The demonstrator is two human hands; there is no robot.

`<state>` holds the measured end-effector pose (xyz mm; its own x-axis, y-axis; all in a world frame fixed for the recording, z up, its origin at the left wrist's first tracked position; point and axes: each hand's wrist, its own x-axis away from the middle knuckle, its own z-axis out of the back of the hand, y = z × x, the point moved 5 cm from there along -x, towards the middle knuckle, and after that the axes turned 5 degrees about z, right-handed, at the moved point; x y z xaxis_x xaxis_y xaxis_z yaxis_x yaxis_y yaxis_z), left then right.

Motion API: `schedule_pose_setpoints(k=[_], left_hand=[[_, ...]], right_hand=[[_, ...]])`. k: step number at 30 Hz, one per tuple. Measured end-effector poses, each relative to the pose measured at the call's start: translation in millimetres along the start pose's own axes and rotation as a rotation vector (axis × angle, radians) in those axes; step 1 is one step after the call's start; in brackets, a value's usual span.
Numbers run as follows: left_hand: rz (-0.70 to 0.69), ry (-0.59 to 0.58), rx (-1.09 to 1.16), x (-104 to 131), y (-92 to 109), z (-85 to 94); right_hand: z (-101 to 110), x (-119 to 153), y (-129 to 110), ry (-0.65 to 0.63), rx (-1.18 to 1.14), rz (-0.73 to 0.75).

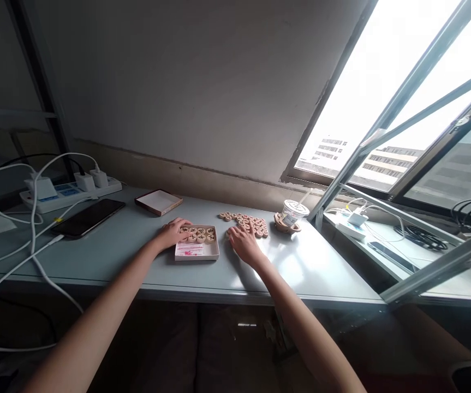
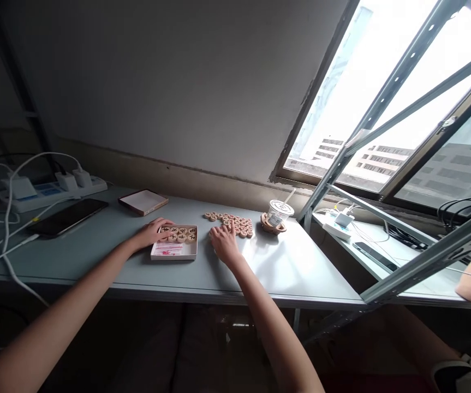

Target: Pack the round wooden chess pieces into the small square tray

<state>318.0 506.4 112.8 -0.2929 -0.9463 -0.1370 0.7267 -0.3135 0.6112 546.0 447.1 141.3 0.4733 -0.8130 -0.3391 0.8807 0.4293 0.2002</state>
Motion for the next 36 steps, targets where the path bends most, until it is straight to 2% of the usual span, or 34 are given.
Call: schedule_pose_setpoints(k=[3, 5, 8, 10, 14, 18, 22, 28, 31, 33, 36], left_hand=[[0.008, -0.003, 0.011, 1, 0, 0.3], [0.014, -0.006, 0.023, 3, 1, 1.5], [0.013, -0.009, 0.028, 4, 4, 3.2], [0.013, -0.009, 0.025, 5, 6, 3.8], [-0.001, -0.002, 0.038, 4, 6, 3.6], [-0.019, -0.021, 0.06, 1, 2, 0.5], [0.053, -0.026, 0.103, -3, -3, -2.3], [0.037, -0.009, 0.169, 0, -1, 1.2], [0.067, -0.064, 0.294, 2, -1, 3.1], [0.128, -0.107, 0.441, 3, -3, 4.1], [0.16, -0.186, 0.583, 7, -4, 4.6]], right_hand=[[17, 15, -6, 0.002, -0.065, 0.017], [26, 16, -8, -0.006, -0.176, -0.001], [37, 2, -22, 0.005, -0.415, 0.002], [43, -14, -45, 0.03, -0.509, 0.069], [42, -43, -97, 0.067, -0.399, 0.239], [32, -56, -114, 0.097, -0.317, 0.271], [25, -56, -112, 0.11, -0.314, 0.268], [27, -56, -103, 0.108, -0.32, 0.231], [19, -64, -73, 0.129, -0.33, 0.141], [7, -72, -40, 0.19, -0.315, -0.036], [-21, -80, 2, 0.155, -0.209, -0.232]])
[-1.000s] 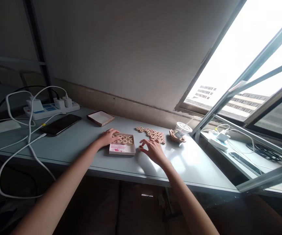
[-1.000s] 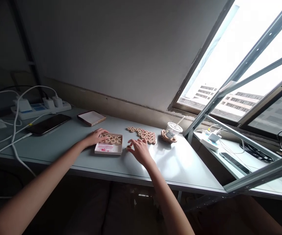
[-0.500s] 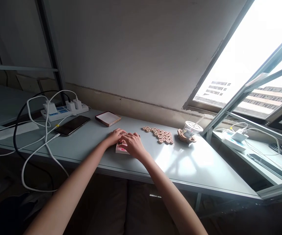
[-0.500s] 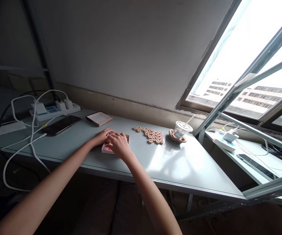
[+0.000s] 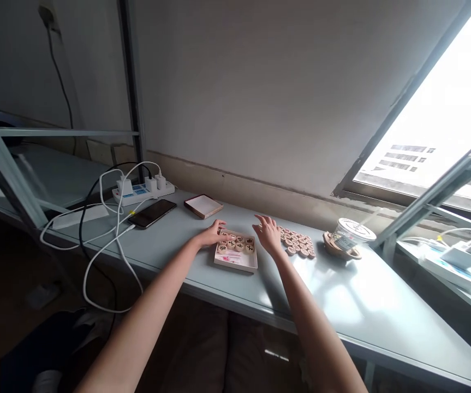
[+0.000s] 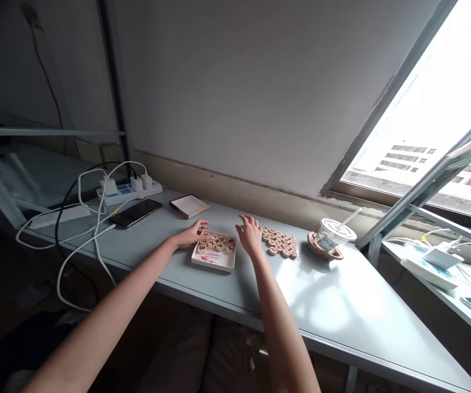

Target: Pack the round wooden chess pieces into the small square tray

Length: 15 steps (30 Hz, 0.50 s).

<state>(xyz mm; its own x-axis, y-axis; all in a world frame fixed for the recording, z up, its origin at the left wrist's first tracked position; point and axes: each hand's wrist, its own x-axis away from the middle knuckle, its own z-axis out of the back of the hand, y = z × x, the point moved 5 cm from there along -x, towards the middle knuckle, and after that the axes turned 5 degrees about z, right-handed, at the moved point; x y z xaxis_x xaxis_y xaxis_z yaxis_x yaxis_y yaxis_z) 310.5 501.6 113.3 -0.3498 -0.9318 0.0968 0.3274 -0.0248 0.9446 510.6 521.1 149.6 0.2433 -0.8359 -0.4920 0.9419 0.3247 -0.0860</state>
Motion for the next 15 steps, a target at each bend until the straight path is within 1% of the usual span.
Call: schedule_pose_setpoints(k=[3, 5, 6, 8, 11, 13, 15], left_hand=[[-0.047, -0.051, -0.048, 2, 2, -0.2], [-0.087, -0.062, -0.095, 2, 2, -0.2], [-0.105, -0.069, -0.105, 2, 3, -0.4], [-0.125, -0.087, -0.114, 2, 3, -1.3], [-0.113, -0.092, -0.126, 2, 3, -1.5], [-0.087, -0.11, -0.12, 2, 3, -2.0], [-0.06, -0.113, -0.124, 1, 2, -2.0]], right_hand=[[-24, -1, 22, -0.144, 0.123, 0.016], [-32, 5, 27, -0.221, 0.143, 0.045], [-32, 8, 28, -0.232, 0.144, 0.06], [-26, 17, 25, -0.217, 0.149, 0.113], [-9, 31, 20, -0.19, 0.145, 0.204], [4, 40, 18, -0.178, 0.116, 0.224], [17, 46, 17, -0.149, 0.048, 0.208]])
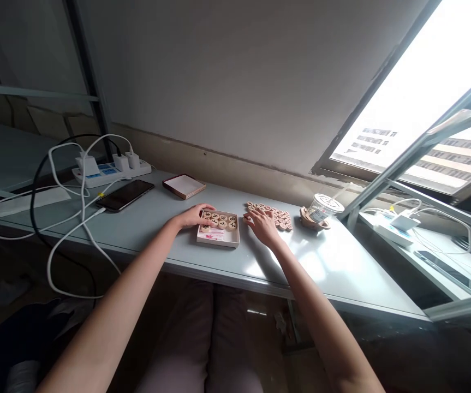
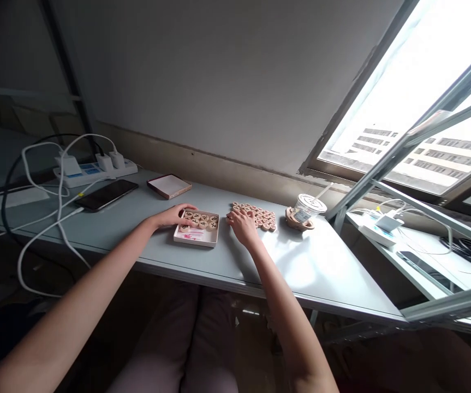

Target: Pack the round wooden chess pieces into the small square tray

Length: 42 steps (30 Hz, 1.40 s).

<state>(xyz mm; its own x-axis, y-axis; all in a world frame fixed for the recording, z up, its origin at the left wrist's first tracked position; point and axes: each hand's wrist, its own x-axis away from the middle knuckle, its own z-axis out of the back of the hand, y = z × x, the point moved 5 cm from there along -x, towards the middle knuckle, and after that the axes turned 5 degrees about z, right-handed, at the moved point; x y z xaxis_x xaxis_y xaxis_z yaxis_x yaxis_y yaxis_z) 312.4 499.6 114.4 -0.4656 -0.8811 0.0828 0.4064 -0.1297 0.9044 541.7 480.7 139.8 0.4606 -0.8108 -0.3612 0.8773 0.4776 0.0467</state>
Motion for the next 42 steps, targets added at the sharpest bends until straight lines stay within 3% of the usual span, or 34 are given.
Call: schedule_pose_setpoints(k=[4, 8, 12, 19, 24, 29, 31, 34, 36, 42], left_hand=[[-0.01, 0.045, -0.025, -2, 0, 0.9], [-0.052, 0.093, -0.083, -4, 1, 0.9], [-0.059, 0.126, -0.125, -4, 2, 0.8], [-0.066, 0.092, -0.148, -4, 2, -0.6], [-0.054, 0.101, -0.209, -4, 2, 0.6], [-0.021, 0.108, -0.216, -1, 4, 0.1], [-0.022, 0.109, -0.2, 0, 4, -0.3], [-0.031, 0.113, -0.166, -2, 3, -0.7], [-0.041, 0.113, -0.156, -4, 1, -0.9], [-0.047, 0.112, -0.176, -2, 2, -0.4]], right_hand=[[23, 6, -16, 0.104, -0.291, -0.034], [33, 1, -64, -0.006, -0.554, 0.16], [31, -4, -99, -0.056, -0.507, 0.306], [24, -7, -106, 0.029, -0.387, 0.342], [28, -14, -92, 0.037, -0.231, 0.303], [13, -25, -22, 0.165, -0.037, -0.105], [-4, -25, 1, 0.085, 0.042, -0.183], [-20, -17, 15, -0.002, 0.069, -0.147], [-18, -7, 13, 0.007, 0.069, -0.075], [22, 17, -8, 0.025, -0.161, 0.054]])
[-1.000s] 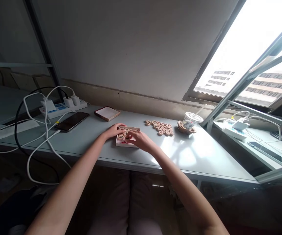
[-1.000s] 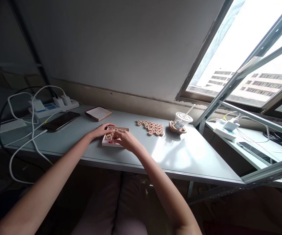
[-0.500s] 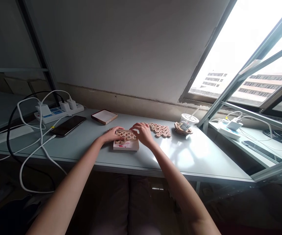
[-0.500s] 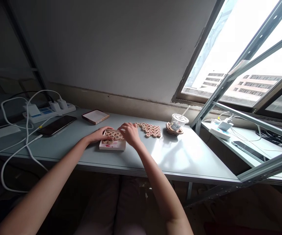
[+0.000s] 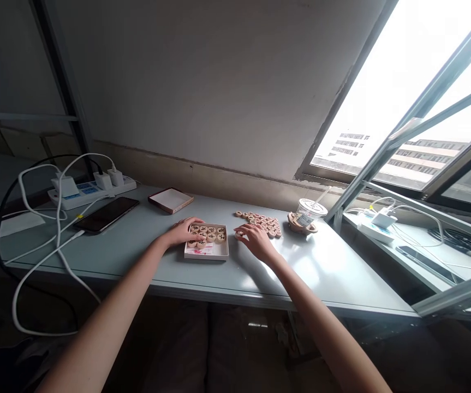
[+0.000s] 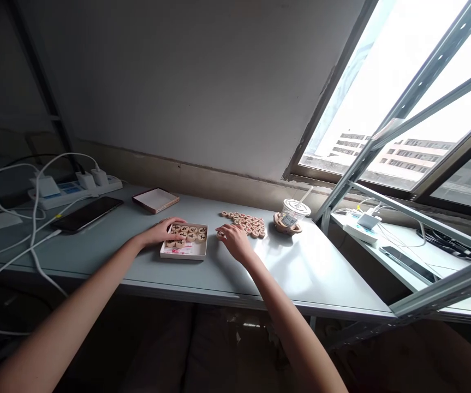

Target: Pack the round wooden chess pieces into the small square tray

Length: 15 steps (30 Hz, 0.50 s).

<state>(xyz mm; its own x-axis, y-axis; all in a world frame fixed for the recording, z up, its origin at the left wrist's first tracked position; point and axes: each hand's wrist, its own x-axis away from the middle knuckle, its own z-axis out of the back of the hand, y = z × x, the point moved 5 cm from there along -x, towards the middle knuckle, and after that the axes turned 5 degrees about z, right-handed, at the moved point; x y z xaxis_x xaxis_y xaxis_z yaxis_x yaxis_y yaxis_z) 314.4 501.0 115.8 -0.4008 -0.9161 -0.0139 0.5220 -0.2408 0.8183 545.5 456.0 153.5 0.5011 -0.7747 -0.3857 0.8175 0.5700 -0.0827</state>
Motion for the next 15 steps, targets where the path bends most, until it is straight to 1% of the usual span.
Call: schedule_pose_setpoints(k=[2, 4, 6, 8, 11, 15], left_hand=[[0.0, 0.003, -0.02, 1, 1, 0.6], [-0.007, 0.011, -0.03, 1, 2, 0.9], [-0.018, 0.016, -0.032, 0, 2, 0.8], [-0.029, 0.019, -0.029, -1, 1, 0.5], [-0.03, 0.007, -0.011, -2, 0, -0.3], [-0.021, -0.002, -0.003, -1, 3, -0.6]], right_hand=[[12, -1, -16, 0.05, -0.182, 0.027], [17, -5, -36, 0.077, -0.347, 0.081], [13, -11, -56, 0.067, -0.429, 0.146], [5, -15, -70, 0.055, -0.425, 0.187], [-6, -18, -77, 0.062, -0.382, 0.201], [-11, -15, -72, 0.066, -0.353, 0.195]])
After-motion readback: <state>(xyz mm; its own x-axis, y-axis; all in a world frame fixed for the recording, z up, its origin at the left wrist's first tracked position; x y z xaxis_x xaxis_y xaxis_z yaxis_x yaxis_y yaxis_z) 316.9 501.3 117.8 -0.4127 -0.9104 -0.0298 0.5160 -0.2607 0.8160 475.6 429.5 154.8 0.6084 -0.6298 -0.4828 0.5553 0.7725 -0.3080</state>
